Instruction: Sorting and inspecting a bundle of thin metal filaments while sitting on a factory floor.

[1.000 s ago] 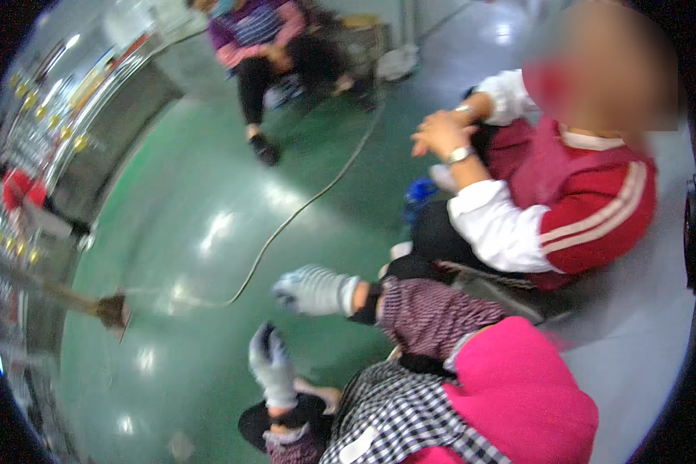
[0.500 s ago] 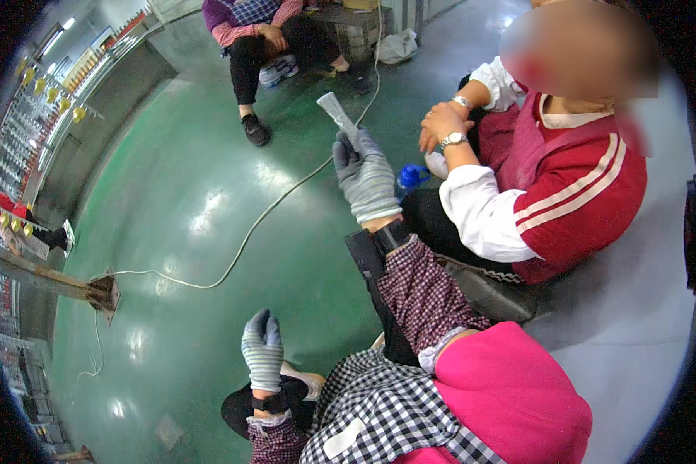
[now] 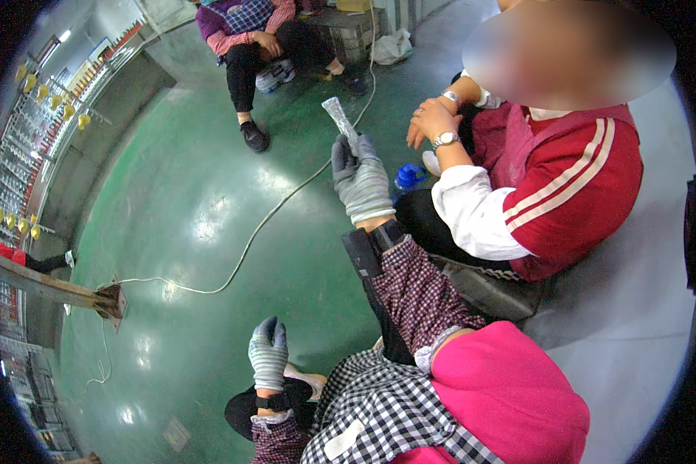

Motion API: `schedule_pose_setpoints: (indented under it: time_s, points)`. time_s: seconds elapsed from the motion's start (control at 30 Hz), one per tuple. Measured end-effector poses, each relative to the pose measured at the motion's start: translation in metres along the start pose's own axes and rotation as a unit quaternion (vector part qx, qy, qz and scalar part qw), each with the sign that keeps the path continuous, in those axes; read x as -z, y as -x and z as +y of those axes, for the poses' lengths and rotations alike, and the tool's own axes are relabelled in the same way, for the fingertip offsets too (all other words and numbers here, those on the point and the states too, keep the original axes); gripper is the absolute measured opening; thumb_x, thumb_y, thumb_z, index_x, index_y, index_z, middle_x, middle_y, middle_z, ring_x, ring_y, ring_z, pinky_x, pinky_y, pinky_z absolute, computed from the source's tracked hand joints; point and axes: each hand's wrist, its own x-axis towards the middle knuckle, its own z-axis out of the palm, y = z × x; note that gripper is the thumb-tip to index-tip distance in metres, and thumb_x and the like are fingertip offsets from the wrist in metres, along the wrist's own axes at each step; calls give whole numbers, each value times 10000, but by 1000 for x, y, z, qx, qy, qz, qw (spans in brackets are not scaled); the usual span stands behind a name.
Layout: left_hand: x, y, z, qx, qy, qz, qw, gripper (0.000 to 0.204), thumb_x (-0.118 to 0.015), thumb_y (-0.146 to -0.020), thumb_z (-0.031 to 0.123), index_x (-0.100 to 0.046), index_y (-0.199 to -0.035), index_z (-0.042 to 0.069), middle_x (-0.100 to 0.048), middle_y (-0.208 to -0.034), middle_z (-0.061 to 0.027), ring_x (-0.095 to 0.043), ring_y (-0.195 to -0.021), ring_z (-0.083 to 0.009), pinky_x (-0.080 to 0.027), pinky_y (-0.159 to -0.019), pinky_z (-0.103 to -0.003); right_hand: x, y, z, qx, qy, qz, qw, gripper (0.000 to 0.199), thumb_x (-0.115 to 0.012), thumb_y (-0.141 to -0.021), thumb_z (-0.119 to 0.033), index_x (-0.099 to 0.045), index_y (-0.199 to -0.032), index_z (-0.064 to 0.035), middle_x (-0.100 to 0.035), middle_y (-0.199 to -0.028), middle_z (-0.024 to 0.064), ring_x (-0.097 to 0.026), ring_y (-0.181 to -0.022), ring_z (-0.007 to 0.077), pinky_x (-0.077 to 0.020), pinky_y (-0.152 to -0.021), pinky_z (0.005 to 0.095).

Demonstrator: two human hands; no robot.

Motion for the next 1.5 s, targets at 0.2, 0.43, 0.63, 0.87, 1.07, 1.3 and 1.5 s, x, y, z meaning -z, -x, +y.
schedule_pose_setpoints:
  time_s: [0.2,0.43,0.63,0.87,1.07,1.3,1.5]
  points:
    - [2,1,-4,15,-36,-34,999,288,-626,-899,266,-667,-1090,55,-678,-1016,-176,-648,-936,-362,-514,-838,-430,1,-1,-1,-28,-22,-7,999,211,-638,-938,-146,-601,-1099,-15,-657,-1059,132,-656,-943,235,-579,-867,361]
    - [12,0,-6,23,-57,-54,997,289,-627,-901,289,-671,-1072,61,-682,-1007,-183,-649,-931,-373,-517,-825,-441,0,-4,-7,-31,-20,-33,999,185,-650,-919,-106,-616,-1070,-7,-677,-1042,145,-674,-925,245,-591,-851,365]
    - [12,-9,-3,23,-55,-61,996,278,-634,-898,290,-677,-1065,72,-684,-1003,-180,-651,-926,-375,-519,-819,-444,-2,-25,-17,-49,-49,-57,996,181,-616,-941,-113,-612,-1075,8,-675,-1046,142,-677,-918,233,-599,-833,364]
    - [6,-15,1,49,-47,-62,996,272,-638,-894,297,-683,-1051,80,-687,-1000,-176,-655,-929,-372,-522,-823,-445,-4,-36,-14,-71,-44,-44,995,162,-618,-944,-139,-648,-1027,-3,-702,-1020,134,-689,-924,242,-591,-855,391]
    - [-2,-16,0,59,-37,-73,995,268,-650,-892,265,-683,-1068,65,-690,-1002,-178,-670,-914,-343,-527,-817,-413,11,-8,27,-187,158,-26,969,158,-644,-928,-262,-669,-970,-112,-714,-952,62,-673,-832,195,-565,-758,350]
    - [39,-76,49,182,513,-5,839,415,-527,-981,343,-604,-1209,5,-662,-1032,-93,-636,-909,-212,-515,-845,-363,76,68,112,-285,280,-291,870,270,-618,-956,-226,-631,-1132,-22,-690,-1041,83,-659,-982,235,-537,-881,337]
    - [17,-103,33,-11,660,-48,749,500,-400,-1018,440,-513,-1300,43,-544,-1306,-96,-516,-1204,-220,-377,-1062,-379,71,112,152,-265,516,-252,775,332,-730,-872,-292,-665,-1030,-8,-704,-942,63,-624,-822,160,-518,-780,322]
